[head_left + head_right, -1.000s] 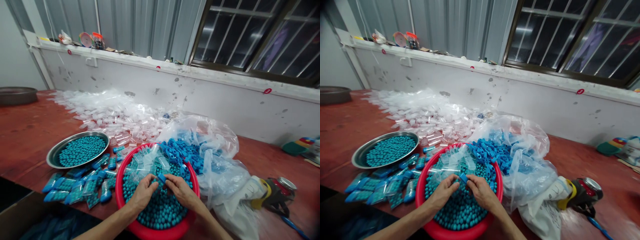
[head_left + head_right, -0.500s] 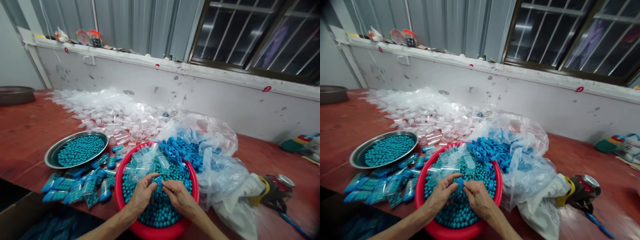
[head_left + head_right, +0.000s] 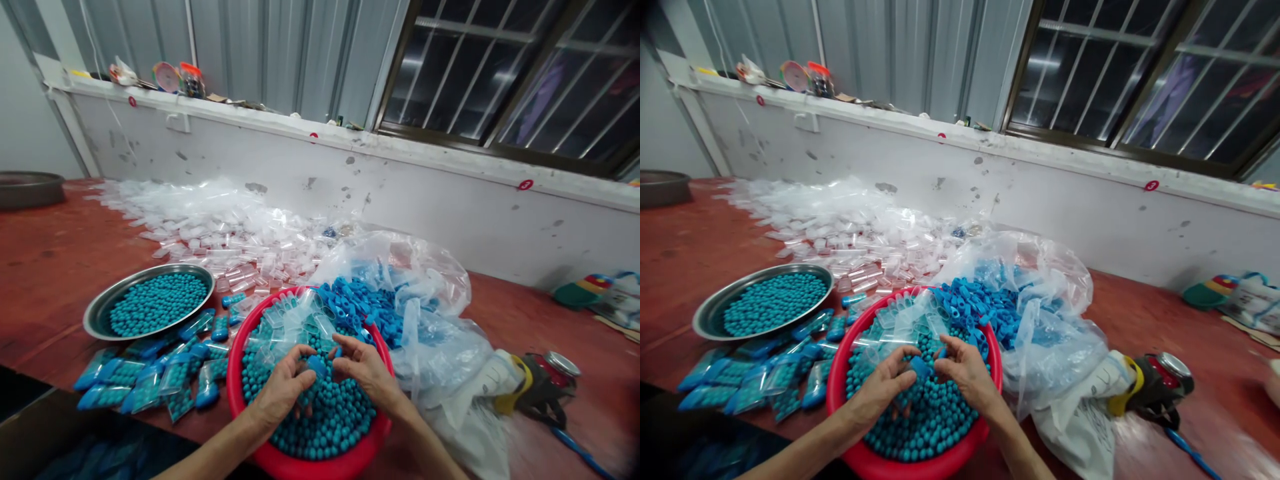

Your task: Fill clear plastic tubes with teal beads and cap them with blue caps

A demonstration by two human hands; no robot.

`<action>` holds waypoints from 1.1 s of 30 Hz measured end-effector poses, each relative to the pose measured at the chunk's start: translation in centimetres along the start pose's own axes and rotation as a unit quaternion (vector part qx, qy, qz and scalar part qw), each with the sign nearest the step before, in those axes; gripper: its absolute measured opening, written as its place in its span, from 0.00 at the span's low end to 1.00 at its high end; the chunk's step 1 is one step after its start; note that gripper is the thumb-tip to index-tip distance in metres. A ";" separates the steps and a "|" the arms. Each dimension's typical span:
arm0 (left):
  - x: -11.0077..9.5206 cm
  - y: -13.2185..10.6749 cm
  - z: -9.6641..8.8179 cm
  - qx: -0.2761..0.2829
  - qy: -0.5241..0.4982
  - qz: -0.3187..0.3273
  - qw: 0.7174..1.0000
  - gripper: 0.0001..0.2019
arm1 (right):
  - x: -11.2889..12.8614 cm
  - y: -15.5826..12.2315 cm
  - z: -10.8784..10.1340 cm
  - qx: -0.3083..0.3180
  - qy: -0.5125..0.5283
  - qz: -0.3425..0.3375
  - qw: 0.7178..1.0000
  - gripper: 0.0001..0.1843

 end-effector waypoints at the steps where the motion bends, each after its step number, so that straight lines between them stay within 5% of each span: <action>1: 0.0 -0.1 0.1 -0.002 0.016 0.012 1.000 0.18 | 0.0 0.0 0.4 -0.011 -0.007 -0.009 1.000 0.28; 6: 0.1 -0.3 0.2 -0.045 0.057 0.055 0.996 0.16 | 1.1 -1.7 2.5 0.011 -0.226 -0.105 0.968 0.23; 10: 0.2 0.1 -0.3 -0.072 0.080 0.118 0.987 0.22 | 1.3 -2.5 3.7 0.054 -0.348 -0.092 0.931 0.48; 12: 0.2 0.3 -0.5 -0.067 0.064 0.141 0.986 0.23 | 1.2 -2.4 4.3 0.045 -0.385 -0.074 0.919 0.52; 19: 0.3 0.6 -0.5 -0.050 0.034 0.107 0.992 0.14 | 0.6 -2.0 6.1 -0.048 -0.435 -0.109 0.893 0.41; 25: 0.2 0.4 -0.5 -0.072 0.035 0.108 0.991 0.08 | 0.9 -2.0 7.2 -0.043 -0.486 -0.093 0.868 0.40; 31: -1.2 -0.5 -0.5 -0.085 0.179 0.180 0.964 0.08 | 1.4 -2.5 5.7 0.021 -0.471 -0.117 0.874 0.41; 33: -2.6 -1.5 -1.6 -0.112 0.242 0.194 0.944 0.12 | 1.7 -2.3 4.3 -0.007 -0.469 -0.119 0.875 0.40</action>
Point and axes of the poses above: each hand's wrist, its own y-axis towards the middle knuckle, its own z-axis out of the palm, x = y × z, the point moved 2 cm from there along y, towards the middle knuckle, and after that the axes turned 14 degrees about -y, right-handed, at the moved point
